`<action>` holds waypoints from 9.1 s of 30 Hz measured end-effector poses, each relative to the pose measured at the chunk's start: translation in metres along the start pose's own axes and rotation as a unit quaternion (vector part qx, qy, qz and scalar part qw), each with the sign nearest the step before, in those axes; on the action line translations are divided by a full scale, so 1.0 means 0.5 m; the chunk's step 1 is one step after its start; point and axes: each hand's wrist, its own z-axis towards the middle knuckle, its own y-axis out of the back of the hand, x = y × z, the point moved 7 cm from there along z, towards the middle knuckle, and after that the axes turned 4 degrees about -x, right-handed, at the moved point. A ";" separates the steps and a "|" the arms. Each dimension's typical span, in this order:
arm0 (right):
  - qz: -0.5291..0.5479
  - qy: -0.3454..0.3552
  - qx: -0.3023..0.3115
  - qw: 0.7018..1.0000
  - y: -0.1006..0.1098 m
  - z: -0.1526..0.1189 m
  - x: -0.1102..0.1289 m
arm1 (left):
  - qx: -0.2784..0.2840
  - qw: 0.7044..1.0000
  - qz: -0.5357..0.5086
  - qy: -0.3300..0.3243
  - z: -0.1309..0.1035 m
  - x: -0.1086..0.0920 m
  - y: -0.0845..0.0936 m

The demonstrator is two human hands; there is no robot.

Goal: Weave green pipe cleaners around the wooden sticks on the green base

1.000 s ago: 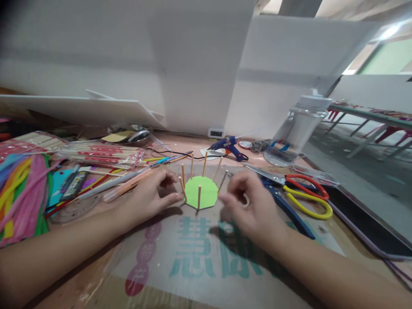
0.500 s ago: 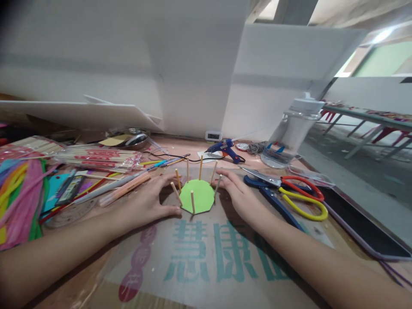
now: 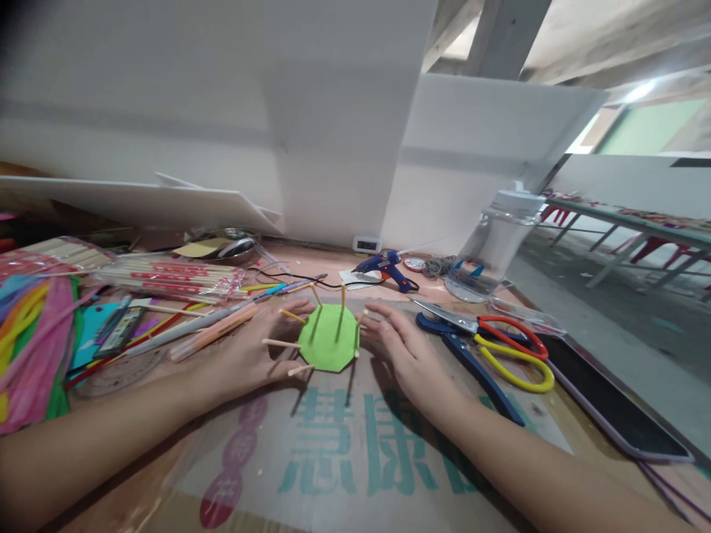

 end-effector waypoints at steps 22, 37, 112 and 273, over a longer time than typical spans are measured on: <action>-0.091 0.098 -0.086 0.987 0.052 0.024 0.016 | -0.041 0.989 0.082 -0.113 -0.041 -0.071 0.031; -0.057 0.036 -0.028 0.997 0.019 0.040 -0.019 | 0.057 0.992 0.089 -0.061 -0.029 -0.052 -0.022; -0.073 0.043 0.001 0.996 0.011 0.045 -0.025 | 0.091 0.990 0.070 -0.086 -0.028 -0.042 -0.043; -0.529 0.305 0.189 0.769 -0.097 -0.124 0.055 | 0.121 0.990 0.075 -0.002 -0.017 -0.035 -0.061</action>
